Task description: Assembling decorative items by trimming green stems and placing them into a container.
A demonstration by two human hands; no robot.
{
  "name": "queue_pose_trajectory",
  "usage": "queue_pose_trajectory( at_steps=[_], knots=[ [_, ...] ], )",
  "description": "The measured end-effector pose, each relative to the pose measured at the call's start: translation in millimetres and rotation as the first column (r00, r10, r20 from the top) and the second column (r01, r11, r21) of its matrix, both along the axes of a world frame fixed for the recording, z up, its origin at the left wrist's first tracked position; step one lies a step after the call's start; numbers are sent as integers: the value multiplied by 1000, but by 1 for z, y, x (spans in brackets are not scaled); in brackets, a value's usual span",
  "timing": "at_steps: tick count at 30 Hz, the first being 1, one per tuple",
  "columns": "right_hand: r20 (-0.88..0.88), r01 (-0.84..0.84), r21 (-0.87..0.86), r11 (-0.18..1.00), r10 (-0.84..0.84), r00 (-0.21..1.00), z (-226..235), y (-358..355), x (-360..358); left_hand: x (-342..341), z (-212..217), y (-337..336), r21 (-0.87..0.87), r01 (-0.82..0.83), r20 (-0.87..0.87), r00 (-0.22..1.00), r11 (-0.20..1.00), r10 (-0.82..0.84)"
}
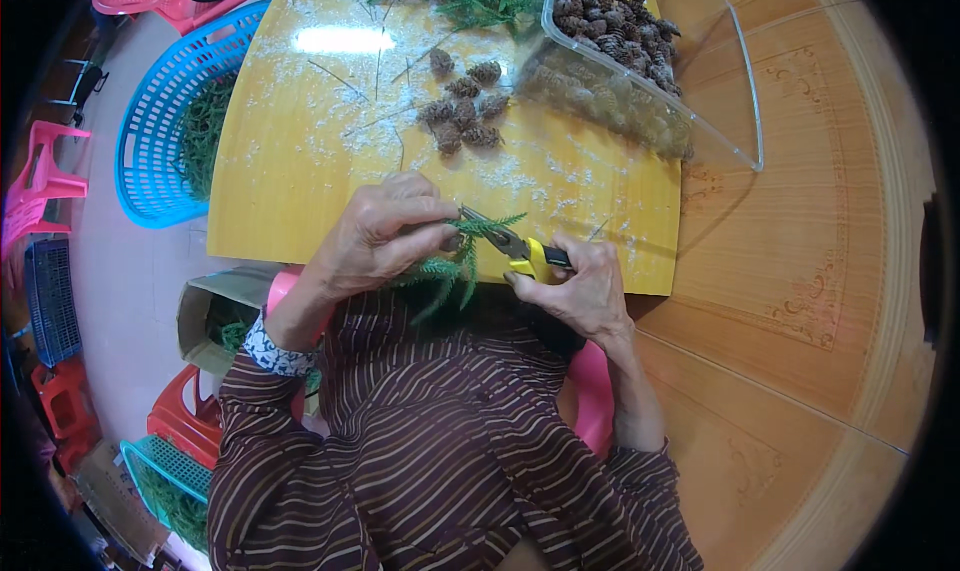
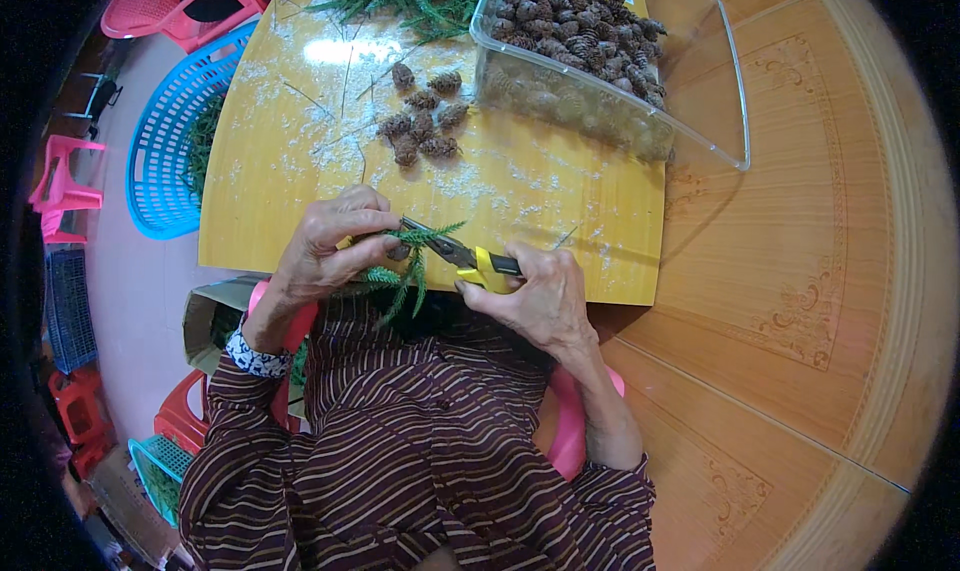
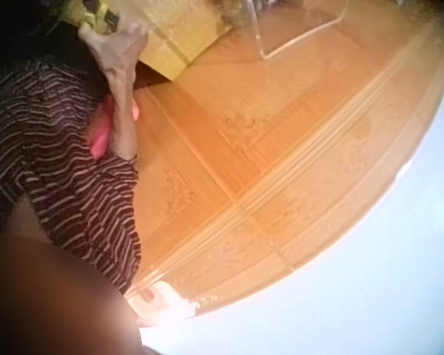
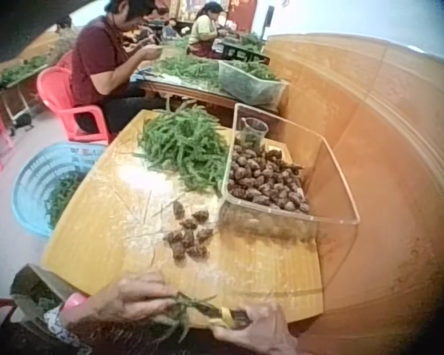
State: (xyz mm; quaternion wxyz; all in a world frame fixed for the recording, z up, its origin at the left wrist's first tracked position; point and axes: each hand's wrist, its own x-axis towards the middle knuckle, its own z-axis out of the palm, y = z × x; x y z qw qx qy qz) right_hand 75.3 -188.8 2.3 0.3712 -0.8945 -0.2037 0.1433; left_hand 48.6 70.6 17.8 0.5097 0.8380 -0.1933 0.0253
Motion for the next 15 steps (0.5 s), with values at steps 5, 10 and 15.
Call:
queue_pose_trajectory(
  at_steps=[5, 10, 15],
  knots=[
    [-131, -11, 104, 994, 25, 991, 0, -1, -1, 5, 6, 2, 204, -13, 234, 972, 979, -36],
    [-424, -149, 200, 968, 222, 878, 2, -7, 8, 5, 4, 7, 233, 6, 275, 959, 972, -72],
    [-648, -199, 425, 883, 451, 614, -13, -18, 11, 3, 1, 8, 142, 37, 179, 982, 989, -63]
  ],
)
